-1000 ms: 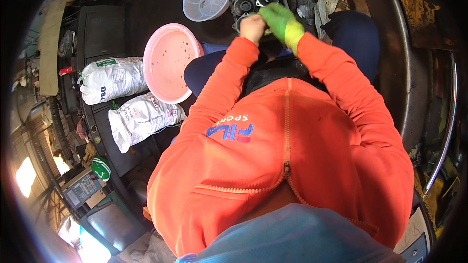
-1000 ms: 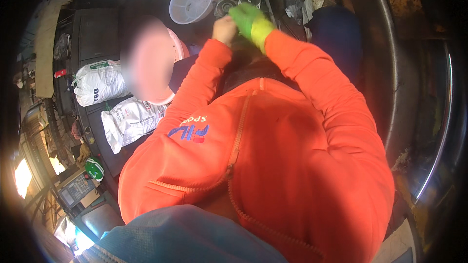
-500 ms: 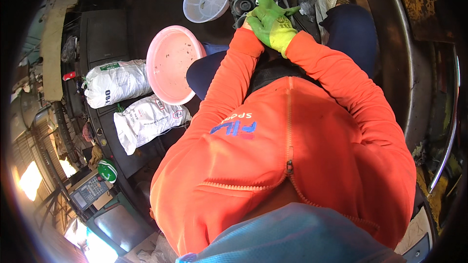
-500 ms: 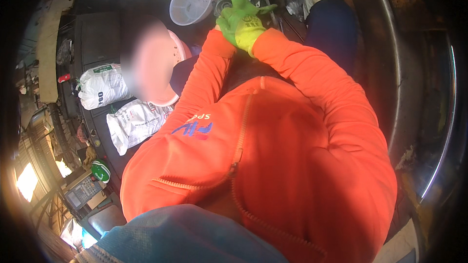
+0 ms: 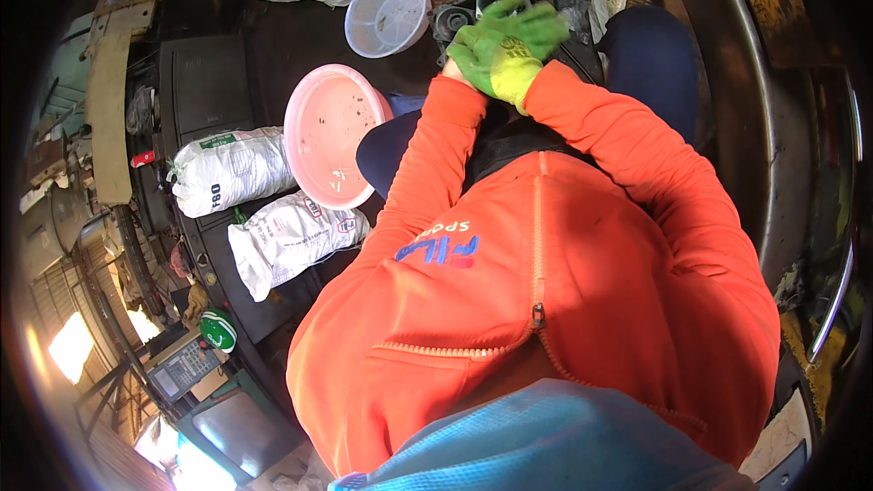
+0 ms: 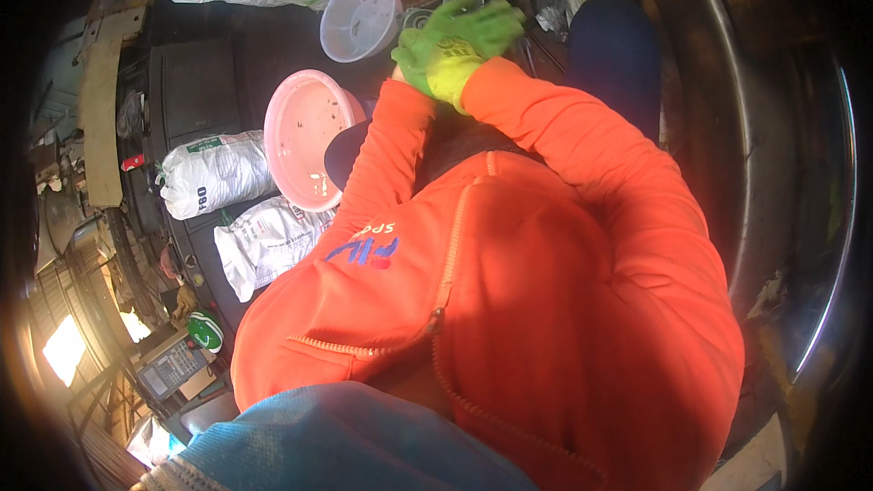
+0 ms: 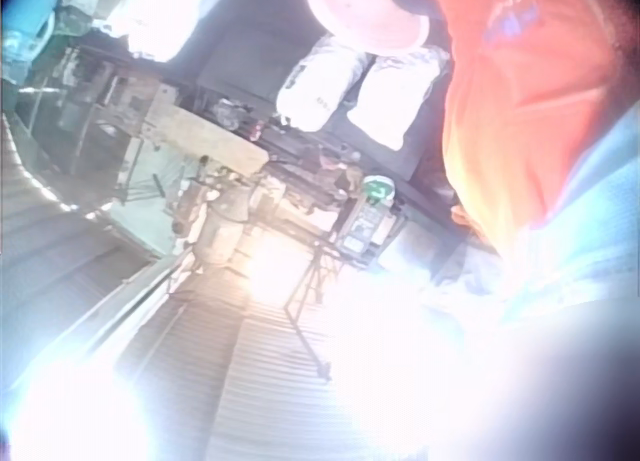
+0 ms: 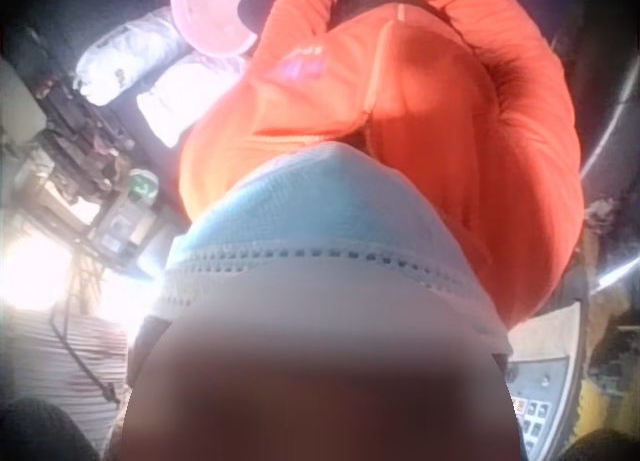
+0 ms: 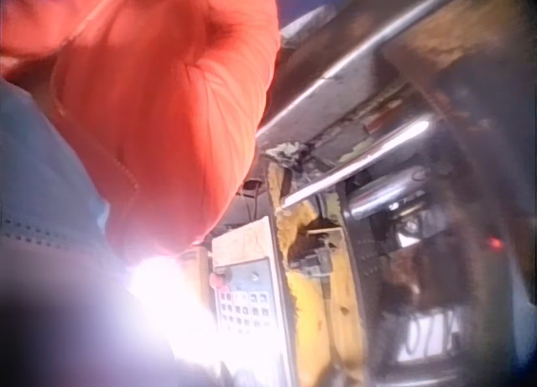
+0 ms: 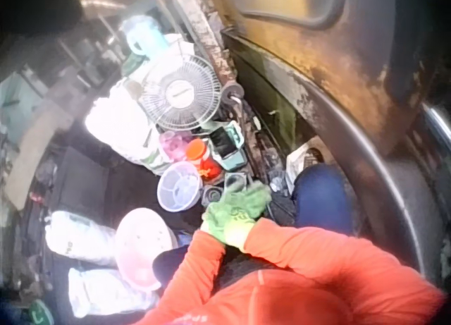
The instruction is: The person sits on the floor and uses a metal hook tool to scrape and clean the inside of small black plastic mold parts. They repeatedly pick up each part, scrape its interior, and place it into a pink basin.
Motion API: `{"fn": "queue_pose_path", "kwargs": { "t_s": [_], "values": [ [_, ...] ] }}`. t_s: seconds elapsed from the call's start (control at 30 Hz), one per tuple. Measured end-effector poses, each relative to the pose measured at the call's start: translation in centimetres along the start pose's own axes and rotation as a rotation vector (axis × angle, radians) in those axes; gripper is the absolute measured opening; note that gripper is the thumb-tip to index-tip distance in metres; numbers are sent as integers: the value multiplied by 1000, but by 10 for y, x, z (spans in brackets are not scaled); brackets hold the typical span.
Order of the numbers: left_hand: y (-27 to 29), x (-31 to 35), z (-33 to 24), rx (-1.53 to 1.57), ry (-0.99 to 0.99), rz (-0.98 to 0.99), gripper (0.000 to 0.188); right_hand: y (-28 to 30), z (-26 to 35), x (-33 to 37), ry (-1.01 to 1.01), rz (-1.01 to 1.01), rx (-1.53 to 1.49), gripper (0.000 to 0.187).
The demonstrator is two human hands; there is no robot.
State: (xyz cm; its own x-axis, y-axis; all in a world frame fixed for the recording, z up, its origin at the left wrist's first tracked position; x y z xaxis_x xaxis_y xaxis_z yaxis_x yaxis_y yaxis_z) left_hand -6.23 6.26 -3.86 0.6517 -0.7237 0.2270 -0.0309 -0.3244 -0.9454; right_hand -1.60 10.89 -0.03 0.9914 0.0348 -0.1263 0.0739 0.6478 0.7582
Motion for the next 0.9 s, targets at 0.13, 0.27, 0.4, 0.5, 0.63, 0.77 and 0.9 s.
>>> {"fn": "queue_pose_path", "kwargs": {
  "t_s": [0.13,0.27,0.4,0.5,0.63,0.77,0.9],
  "values": [
    [-6,-3,31,322,323,18,43,14,7,9,292,-19,149,29],
    [-16,-7,46,502,534,-23,43,14,9,12,319,81,137,17],
    [-28,-11,56,544,683,-71,43,7,18,17,582,73,439,13],
    [-31,-8,58,1203,711,-318,45,1,12,20,235,220,3,15],
    [-38,-11,34,2577,659,-446,47,10,13,24,272,-29,-99,13],
    [-55,-7,-15,2610,770,183,43,27,9,16,356,-237,-263,17],
    [-87,12,-58,2544,851,499,50,45,4,5,467,-348,-132,22]
  ]
}}
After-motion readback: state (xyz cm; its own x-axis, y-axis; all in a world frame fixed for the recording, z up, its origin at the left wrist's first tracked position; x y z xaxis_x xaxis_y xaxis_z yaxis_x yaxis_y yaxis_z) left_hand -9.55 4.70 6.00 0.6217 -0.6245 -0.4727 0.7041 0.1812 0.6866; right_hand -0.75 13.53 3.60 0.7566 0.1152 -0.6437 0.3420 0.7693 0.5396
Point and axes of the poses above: each hand's wrist, its own x-axis away from the middle knuckle, its own y-axis out of the back of the hand, z = x × y, the point moved 3 cm from there along -x, towards the middle knuckle, and after that the axes turned 6 degrees about x, right-handed, at the moved point
